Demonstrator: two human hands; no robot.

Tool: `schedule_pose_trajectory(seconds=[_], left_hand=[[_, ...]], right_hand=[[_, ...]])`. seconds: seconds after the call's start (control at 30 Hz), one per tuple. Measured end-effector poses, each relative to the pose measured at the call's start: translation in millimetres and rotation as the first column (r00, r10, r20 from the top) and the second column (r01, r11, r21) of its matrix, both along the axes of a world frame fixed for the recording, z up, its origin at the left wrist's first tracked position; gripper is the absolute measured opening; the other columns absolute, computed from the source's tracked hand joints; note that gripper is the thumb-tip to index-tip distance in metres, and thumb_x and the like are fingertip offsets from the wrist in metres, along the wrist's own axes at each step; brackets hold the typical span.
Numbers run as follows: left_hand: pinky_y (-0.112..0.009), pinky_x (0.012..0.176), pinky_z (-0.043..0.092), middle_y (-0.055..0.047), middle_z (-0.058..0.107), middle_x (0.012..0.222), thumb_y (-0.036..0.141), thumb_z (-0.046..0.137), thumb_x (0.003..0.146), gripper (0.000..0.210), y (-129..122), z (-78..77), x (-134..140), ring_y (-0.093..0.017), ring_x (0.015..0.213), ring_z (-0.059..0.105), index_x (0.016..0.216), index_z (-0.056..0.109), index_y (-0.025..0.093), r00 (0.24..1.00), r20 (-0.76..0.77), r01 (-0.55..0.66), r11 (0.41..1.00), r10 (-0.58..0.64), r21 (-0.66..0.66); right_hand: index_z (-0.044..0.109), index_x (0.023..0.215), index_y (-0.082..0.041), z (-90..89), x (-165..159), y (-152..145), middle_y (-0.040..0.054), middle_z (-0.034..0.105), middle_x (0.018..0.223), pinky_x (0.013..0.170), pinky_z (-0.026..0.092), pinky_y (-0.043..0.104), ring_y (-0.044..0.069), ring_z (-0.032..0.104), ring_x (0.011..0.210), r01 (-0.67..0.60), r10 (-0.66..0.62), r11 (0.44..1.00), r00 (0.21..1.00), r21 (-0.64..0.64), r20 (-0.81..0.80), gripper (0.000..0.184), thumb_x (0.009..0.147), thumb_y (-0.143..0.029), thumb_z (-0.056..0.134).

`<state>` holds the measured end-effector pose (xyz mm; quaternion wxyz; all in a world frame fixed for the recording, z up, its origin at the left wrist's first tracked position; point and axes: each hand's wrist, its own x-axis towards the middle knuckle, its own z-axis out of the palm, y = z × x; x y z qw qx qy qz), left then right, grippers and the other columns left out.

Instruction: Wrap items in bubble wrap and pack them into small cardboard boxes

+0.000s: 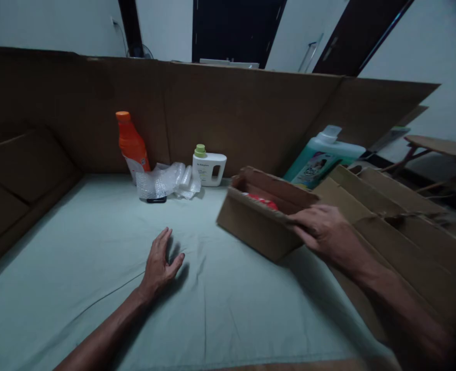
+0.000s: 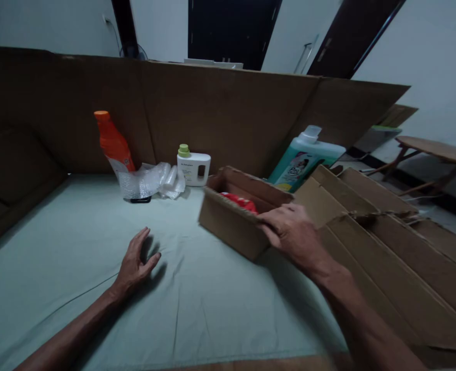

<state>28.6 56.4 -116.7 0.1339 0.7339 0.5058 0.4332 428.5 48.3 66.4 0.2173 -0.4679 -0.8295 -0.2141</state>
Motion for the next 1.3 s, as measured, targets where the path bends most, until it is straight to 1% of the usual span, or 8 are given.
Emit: schedule_pose_trajectory(seconds=[0.17,0.33,0.5,0.63,0.9,1.0,1.13,1.3], left_hand=[[-0.055,0.112,0.043,-0.018,0.053,0.142,0.042,0.064,0.085,0.067,-21,5.6,-3,-0.036,0.135,0.05,0.144,0.044,0.017,0.992,0.1,0.082,0.992,-0.072,-0.096],[-0.049,0.095,0.053,-0.013,0.065,0.109,0.04,0.061,0.085,0.048,-43,19.6,-8,-0.032,0.108,0.063,0.126,0.057,0.017,0.988,0.151,0.077,0.954,-0.034,-0.29],[-0.046,0.09,0.053,-0.011,0.064,0.105,0.034,0.06,0.084,0.043,-39,30.2,2,-0.03,0.101,0.062,0.124,0.058,0.018,0.978,0.201,0.118,0.934,-0.051,-0.338],[-0.048,0.102,0.048,-0.015,0.062,0.123,0.026,0.059,0.082,0.058,-5,36.2,14,-0.031,0.115,0.058,0.138,0.05,0.015,0.961,0.268,0.156,0.937,-0.07,-0.312],[-0.047,0.107,0.046,-0.014,0.058,0.141,0.019,0.054,0.079,0.063,62,38.3,3,-0.03,0.126,0.056,0.141,0.051,0.017,0.961,0.271,0.13,0.947,-0.048,-0.293],[-0.045,0.104,0.047,-0.015,0.058,0.14,0.021,0.057,0.077,0.063,83,38.6,-25,-0.03,0.125,0.057,0.139,0.053,0.018,0.961,0.239,-0.068,0.957,0.138,-0.28],[-0.048,0.111,0.039,-0.02,0.056,0.135,0.026,0.062,0.076,0.061,148,56.2,-65,-0.033,0.13,0.051,0.134,0.054,0.011,0.853,0.252,-0.381,0.875,0.458,-0.298],[-0.048,0.114,0.031,-0.018,0.063,0.118,0.022,0.068,0.067,0.028,217,74.9,-73,-0.035,0.126,0.049,0.093,0.065,0.013,0.792,0.326,-0.408,0.845,0.516,-0.346]], right_hand=[[0.066,0.118,-0.025,11.4,-52,-49,0.0068,0.074,0.113,0.101,0.045,0.046,0.026,0.068,0.106,-0.138,0.123,0.988,0.971,-0.062,-0.205,0.028,0.092,-0.036,0.067],[0.062,0.127,-0.026,-46.0,-45,-78,0.0091,0.068,0.127,0.1,0.051,0.041,0.027,0.065,0.116,0.033,-0.149,0.974,0.837,-0.224,-0.526,0.038,0.09,-0.034,0.065],[0.066,0.115,-0.017,-105.8,-68,-56,0.0125,0.075,0.11,0.084,0.058,0.04,0.03,0.071,0.098,-0.104,-0.431,0.713,0.715,-0.694,-0.55,0.049,0.079,-0.05,0.063],[0.065,0.103,-0.014,-117.6,-92,-15,0.0157,0.076,0.103,0.075,0.058,0.04,0.034,0.071,0.093,-0.093,-0.587,0.616,0.607,-0.782,-0.535,0.05,0.077,-0.057,0.059],[0.064,0.105,-0.018,-144.2,-103,43,0.0131,0.077,0.102,0.078,0.057,0.041,0.032,0.072,0.091,-0.086,-0.494,0.789,0.5,-0.609,-0.711,0.047,0.076,-0.055,0.059],[0.066,0.108,-0.019,-157.8,-97,42,0.0117,0.077,0.107,0.083,0.057,0.042,0.033,0.072,0.097,-0.049,-0.496,0.812,0.469,-0.582,-0.731,0.046,0.076,-0.052,0.06],[0.07,0.105,-0.019,-166.5,-89,42,0.0117,0.078,0.103,0.079,0.059,0.042,0.035,0.072,0.096,0.029,-0.598,0.754,0.444,-0.656,-0.667,0.05,0.072,-0.055,0.063],[0.071,0.108,-0.018,-167.6,-87,46,0.0116,0.078,0.108,0.085,0.059,0.043,0.036,0.072,0.103,0.03,-0.615,0.748,0.407,-0.663,-0.676,0.055,0.069,-0.057,0.065]])
